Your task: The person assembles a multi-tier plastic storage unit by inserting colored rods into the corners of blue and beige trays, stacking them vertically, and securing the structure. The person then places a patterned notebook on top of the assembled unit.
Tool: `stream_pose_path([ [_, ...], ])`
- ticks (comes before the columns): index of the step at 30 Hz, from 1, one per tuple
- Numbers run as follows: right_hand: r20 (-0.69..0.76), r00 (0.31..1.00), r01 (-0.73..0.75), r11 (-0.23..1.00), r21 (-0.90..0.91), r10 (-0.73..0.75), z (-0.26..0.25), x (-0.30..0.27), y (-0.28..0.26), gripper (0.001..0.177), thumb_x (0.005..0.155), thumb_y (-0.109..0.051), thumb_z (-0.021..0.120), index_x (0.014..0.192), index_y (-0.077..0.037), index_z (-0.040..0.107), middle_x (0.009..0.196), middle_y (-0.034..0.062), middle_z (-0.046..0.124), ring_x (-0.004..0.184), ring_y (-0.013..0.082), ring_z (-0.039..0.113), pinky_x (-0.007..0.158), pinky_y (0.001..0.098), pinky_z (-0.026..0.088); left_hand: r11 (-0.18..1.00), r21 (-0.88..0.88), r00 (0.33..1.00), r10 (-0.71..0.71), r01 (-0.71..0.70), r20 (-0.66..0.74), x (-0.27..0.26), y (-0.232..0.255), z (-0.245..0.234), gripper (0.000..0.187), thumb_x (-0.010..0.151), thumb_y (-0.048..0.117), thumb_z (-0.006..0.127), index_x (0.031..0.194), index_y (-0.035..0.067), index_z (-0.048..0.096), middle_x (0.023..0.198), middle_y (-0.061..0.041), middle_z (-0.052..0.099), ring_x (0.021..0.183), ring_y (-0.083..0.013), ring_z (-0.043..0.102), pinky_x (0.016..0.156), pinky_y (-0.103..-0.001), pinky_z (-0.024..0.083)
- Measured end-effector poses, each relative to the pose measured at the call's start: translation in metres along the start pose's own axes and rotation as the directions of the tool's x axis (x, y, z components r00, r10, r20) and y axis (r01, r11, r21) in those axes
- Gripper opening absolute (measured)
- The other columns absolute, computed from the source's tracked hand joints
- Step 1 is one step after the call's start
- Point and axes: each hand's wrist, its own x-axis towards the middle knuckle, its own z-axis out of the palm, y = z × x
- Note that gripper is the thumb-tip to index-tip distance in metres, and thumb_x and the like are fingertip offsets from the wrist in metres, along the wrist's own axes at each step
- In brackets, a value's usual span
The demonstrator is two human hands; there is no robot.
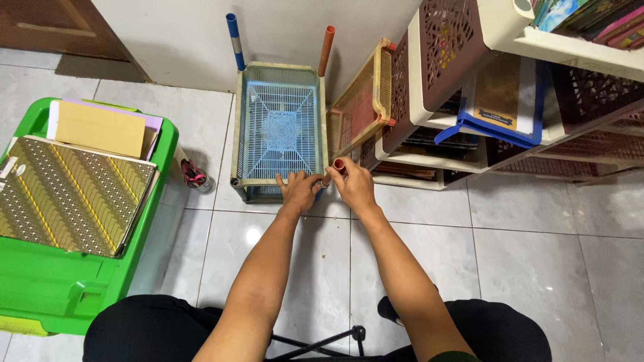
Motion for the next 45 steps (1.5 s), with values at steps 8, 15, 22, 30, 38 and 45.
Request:
stream_pose_path([
  [8,-0.029,0.999,-0.04,0.999,0.003,0.04,0.007,0.007,0.002,0.025,0.097,-0.03,0.07,0.1,-0.005,0.067,0.081,0.0142,0.073,0.075,0.0338,0.072,0.067,0.0423,0.055,1.0,-0.015,0.999,0.016,-0.017,-0.039,0.0,0.004,0.0,0.03,0.099,0.034,0.058,0.127,0.037,0.067,0.119,0.002,0.056,0.126,-0.0225,0.044,0.12,-0.067,-0.006],
  [15,-0.05,0.991,-0.126,0.992,0.02,0.127,0.013,0.003,-0.002,0.025,0.095,-0.029,0.071,0.102,-0.005,0.067,0.083,0.0137,0.073,0.072,0.0317,0.072,0.066,0.0418,0.054,1.0,0.008,1.0,-0.012,0.013,-0.022,0.001,0.004,0.002,0.031,0.1,0.034,0.057,0.129,0.038,0.067,0.118,0.002,0.057,0.126,-0.0231,0.044,0.121,-0.067,-0.006],
  [22,-0.097,0.989,-0.119,0.992,-0.053,0.113,0.017,-0.003,0.011,0.029,0.095,-0.034,0.071,0.104,-0.007,0.069,0.087,0.0144,0.074,0.079,0.0351,0.071,0.07,0.0455,0.054,1.0,0.017,1.0,0.0,0.0,-0.028,0.001,0.0,0.008,0.03,0.1,0.036,0.056,0.128,0.038,0.068,0.117,0.001,0.057,0.126,-0.0233,0.044,0.12,-0.066,-0.006],
  [30,-0.093,0.983,-0.164,0.985,-0.063,0.157,0.026,0.0,0.017,0.031,0.096,-0.038,0.069,0.108,-0.009,0.069,0.09,0.0157,0.075,0.084,0.0372,0.071,0.071,0.0469,0.054,0.998,0.065,0.998,-0.001,0.005,-0.058,0.003,-0.001,0.007,0.029,0.099,0.038,0.058,0.126,0.038,0.069,0.119,0.002,0.059,0.125,-0.0238,0.045,0.12,-0.067,-0.005],
  [38,-0.113,0.986,-0.124,0.992,-0.012,0.122,0.026,-0.002,0.019,0.03,0.097,-0.039,0.068,0.106,-0.01,0.067,0.086,0.0132,0.073,0.081,0.0362,0.071,0.07,0.0472,0.053,0.998,0.063,0.998,-0.021,0.025,-0.067,0.0,0.001,0.006,0.029,0.098,0.035,0.058,0.125,0.039,0.071,0.118,0.002,0.06,0.125,-0.0237,0.046,0.121,-0.066,-0.005],
  [45,-0.076,0.988,-0.132,0.991,0.016,0.133,0.018,0.003,0.009,0.03,0.096,-0.04,0.068,0.104,-0.011,0.067,0.087,0.0108,0.073,0.079,0.0317,0.072,0.068,0.0444,0.054,0.995,0.056,0.997,-0.079,0.08,-0.028,0.002,0.006,0.001,0.03,0.1,0.037,0.056,0.127,0.039,0.069,0.115,0.001,0.058,0.123,-0.024,0.045,0.12,-0.066,-0.005],
])
